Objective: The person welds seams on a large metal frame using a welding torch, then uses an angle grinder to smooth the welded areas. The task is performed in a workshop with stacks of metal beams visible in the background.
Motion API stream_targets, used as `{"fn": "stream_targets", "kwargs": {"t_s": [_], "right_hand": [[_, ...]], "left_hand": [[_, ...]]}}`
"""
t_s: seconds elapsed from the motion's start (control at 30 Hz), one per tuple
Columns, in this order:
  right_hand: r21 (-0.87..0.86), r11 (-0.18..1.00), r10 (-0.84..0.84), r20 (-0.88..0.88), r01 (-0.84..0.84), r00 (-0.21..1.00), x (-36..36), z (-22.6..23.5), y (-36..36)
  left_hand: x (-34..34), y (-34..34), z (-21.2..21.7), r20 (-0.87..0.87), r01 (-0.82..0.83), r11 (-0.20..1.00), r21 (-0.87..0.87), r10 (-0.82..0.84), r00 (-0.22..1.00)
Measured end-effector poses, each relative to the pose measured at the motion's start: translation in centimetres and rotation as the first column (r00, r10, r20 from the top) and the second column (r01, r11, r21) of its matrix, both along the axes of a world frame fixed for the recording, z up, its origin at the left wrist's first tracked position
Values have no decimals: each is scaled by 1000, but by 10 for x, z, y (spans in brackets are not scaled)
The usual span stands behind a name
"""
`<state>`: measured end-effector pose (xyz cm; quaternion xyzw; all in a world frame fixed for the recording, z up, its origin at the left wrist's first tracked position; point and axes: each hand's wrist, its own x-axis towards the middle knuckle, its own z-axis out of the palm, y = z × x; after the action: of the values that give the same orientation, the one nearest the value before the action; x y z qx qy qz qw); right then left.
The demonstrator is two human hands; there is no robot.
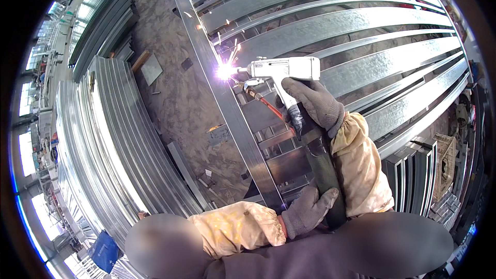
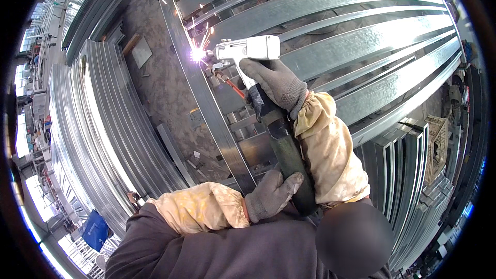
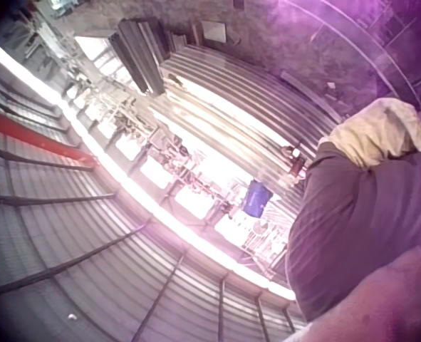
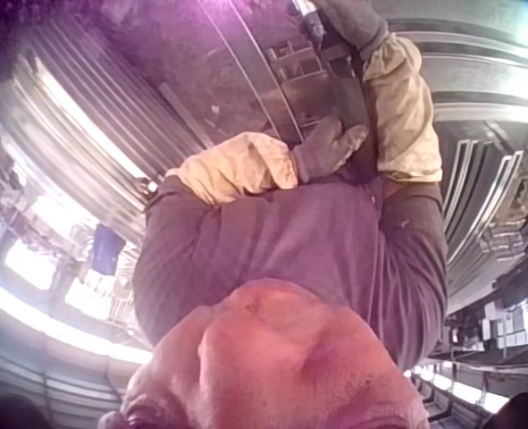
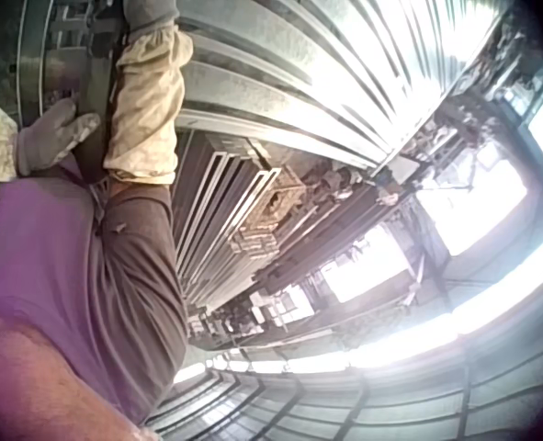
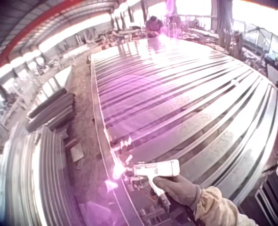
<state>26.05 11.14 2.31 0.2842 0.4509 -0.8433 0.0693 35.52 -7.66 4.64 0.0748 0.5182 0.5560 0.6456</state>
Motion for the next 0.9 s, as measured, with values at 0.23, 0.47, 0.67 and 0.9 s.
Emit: {"fn": "stream_targets", "kwargs": {"t_s": [0.23,0.47,0.67,0.9], "right_hand": [[51,998,-35,-31,36,999,3,-10,-2],[-45,999,18,-8,-18,1000,9,5,-3],[-81,996,-50,-50,45,998,11,-9,-4],[-47,998,-48,-55,46,997,14,-3,-9]], "left_hand": [[2,0,3,5,-16,999,31,16,1000],[5,-4,2,11,7,1000,13,-7,1000],[-1,-1,12,84,71,996,-53,-66,994],[8,-5,5,24,98,995,-37,-97,995]]}}
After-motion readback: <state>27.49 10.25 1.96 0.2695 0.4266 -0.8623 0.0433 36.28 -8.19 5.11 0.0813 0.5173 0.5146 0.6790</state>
